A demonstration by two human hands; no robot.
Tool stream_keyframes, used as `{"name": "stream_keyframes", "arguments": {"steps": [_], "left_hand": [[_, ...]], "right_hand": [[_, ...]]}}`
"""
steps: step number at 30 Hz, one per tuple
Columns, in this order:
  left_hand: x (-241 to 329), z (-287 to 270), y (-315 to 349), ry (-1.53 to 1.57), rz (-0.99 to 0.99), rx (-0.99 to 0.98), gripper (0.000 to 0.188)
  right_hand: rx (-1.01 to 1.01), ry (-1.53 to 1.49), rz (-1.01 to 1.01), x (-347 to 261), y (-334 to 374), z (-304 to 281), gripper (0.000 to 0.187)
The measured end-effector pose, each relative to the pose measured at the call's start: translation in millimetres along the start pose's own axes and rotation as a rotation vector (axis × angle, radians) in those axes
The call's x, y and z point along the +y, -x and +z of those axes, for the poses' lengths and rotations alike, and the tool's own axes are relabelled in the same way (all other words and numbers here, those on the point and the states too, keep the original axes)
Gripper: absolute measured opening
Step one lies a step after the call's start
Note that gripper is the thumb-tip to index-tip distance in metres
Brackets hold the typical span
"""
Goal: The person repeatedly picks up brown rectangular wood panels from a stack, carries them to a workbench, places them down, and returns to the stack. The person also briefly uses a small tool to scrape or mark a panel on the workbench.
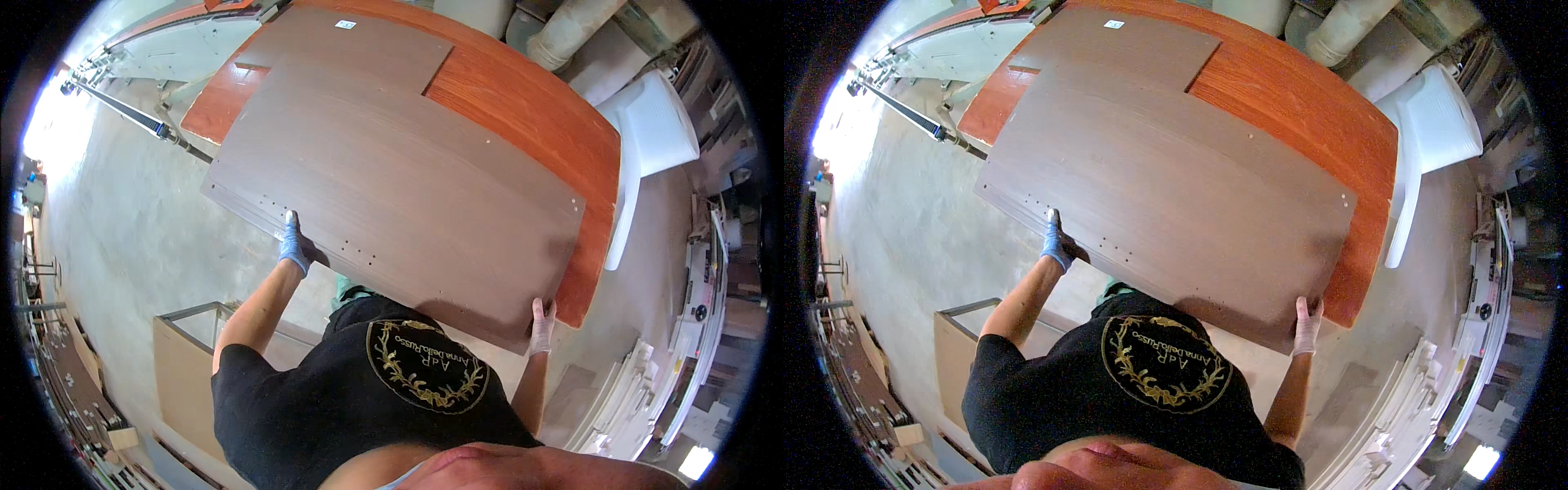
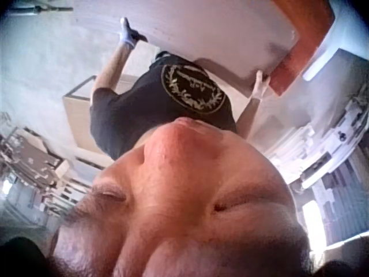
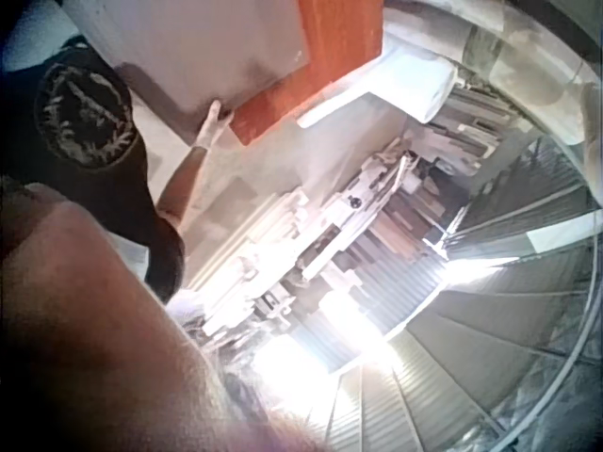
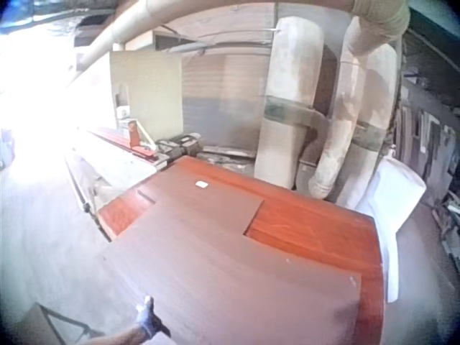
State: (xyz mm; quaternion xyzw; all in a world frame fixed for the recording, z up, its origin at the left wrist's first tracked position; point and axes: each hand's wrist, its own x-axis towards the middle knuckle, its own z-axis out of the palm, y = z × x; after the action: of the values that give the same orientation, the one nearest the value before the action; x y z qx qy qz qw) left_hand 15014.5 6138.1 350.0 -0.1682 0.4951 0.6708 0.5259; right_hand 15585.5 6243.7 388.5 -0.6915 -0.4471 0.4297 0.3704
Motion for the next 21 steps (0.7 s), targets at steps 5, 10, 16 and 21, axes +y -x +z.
{"name": "stream_keyframes", "arguments": {"steps": [5,10,16,21], "left_hand": [[-22.9,7.9,46.8,-0.168,-0.019,0.022,0.093],[-82.8,7.1,123.8,-0.157,-0.444,0.073,0.101],[-101.0,13.4,121.7,-0.061,-0.611,-0.104,0.105],[-117.6,37.6,94.0,-0.193,-0.546,-0.054,0.106]], "right_hand": [[0.117,0.128,0.031,6.9,-14.0,-32.5,0.081],[0.197,0.590,-0.092,-2.9,-15.8,-82.5,0.055],[0.460,0.755,-0.297,1.7,-39.4,-58.3,0.044],[0.702,0.991,-0.116,-15.5,-74.4,-51.3,0.045]]}}
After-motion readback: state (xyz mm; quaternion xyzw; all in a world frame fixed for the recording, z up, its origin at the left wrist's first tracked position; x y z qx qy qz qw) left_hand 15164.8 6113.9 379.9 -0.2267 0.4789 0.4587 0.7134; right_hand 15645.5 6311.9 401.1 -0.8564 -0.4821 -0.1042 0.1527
